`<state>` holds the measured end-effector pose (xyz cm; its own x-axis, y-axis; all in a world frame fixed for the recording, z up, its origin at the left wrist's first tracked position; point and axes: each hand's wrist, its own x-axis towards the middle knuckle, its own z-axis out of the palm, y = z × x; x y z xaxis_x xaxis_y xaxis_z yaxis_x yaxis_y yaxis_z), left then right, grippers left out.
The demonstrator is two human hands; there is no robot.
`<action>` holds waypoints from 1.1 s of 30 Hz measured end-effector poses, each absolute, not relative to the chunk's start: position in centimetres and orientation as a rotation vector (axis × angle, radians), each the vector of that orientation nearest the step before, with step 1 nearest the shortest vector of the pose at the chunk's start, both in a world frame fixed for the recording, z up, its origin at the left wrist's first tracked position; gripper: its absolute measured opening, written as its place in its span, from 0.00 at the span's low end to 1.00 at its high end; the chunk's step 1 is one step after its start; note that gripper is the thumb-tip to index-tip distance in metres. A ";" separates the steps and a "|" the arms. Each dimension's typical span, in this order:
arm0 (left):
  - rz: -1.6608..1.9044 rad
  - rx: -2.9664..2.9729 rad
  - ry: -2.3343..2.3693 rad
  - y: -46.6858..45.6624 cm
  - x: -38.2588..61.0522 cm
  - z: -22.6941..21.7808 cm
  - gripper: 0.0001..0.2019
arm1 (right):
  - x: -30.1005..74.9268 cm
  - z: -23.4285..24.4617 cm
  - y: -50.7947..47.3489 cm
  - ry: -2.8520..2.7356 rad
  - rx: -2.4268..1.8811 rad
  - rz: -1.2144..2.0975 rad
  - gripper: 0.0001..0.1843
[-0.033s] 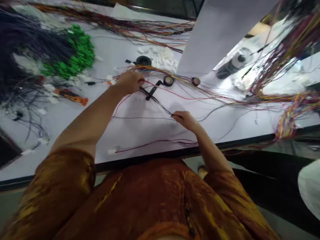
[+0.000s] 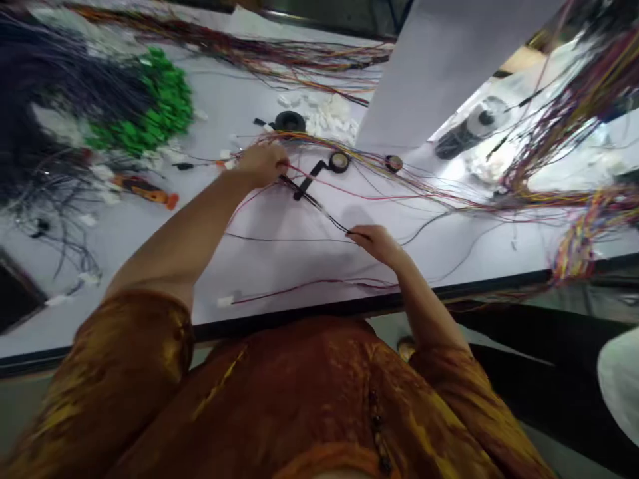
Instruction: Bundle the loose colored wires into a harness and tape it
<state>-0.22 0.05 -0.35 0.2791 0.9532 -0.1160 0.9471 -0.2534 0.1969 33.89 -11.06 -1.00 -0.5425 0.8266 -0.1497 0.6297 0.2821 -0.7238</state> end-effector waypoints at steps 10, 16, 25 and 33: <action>0.078 2.223 1.951 3.8 -4.1 -0.8 0.19 | 40.5 2.1 -14.4 -1.485 -1.203 1.379 0.15; 0.004 2.333 1.954 2.0 -1.8 1.1 0.20 | 42.0 1.0 -15.2 -1.665 -1.460 1.541 0.14; 0.025 2.424 1.722 1.0 -4.5 -3.6 0.21 | 42.2 1.3 -15.8 -1.749 -1.404 1.801 0.18; 0.407 2.213 1.769 0.0 -6.0 -1.9 0.16 | 42.7 1.3 -15.6 -1.845 -1.378 1.878 0.20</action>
<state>-6.00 -0.02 -1.92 0.2112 0.9764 0.0452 0.8982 -0.2121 0.3850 42.69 -15.58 1.32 -0.5585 0.6788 -0.4767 0.4647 -0.2200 -0.8577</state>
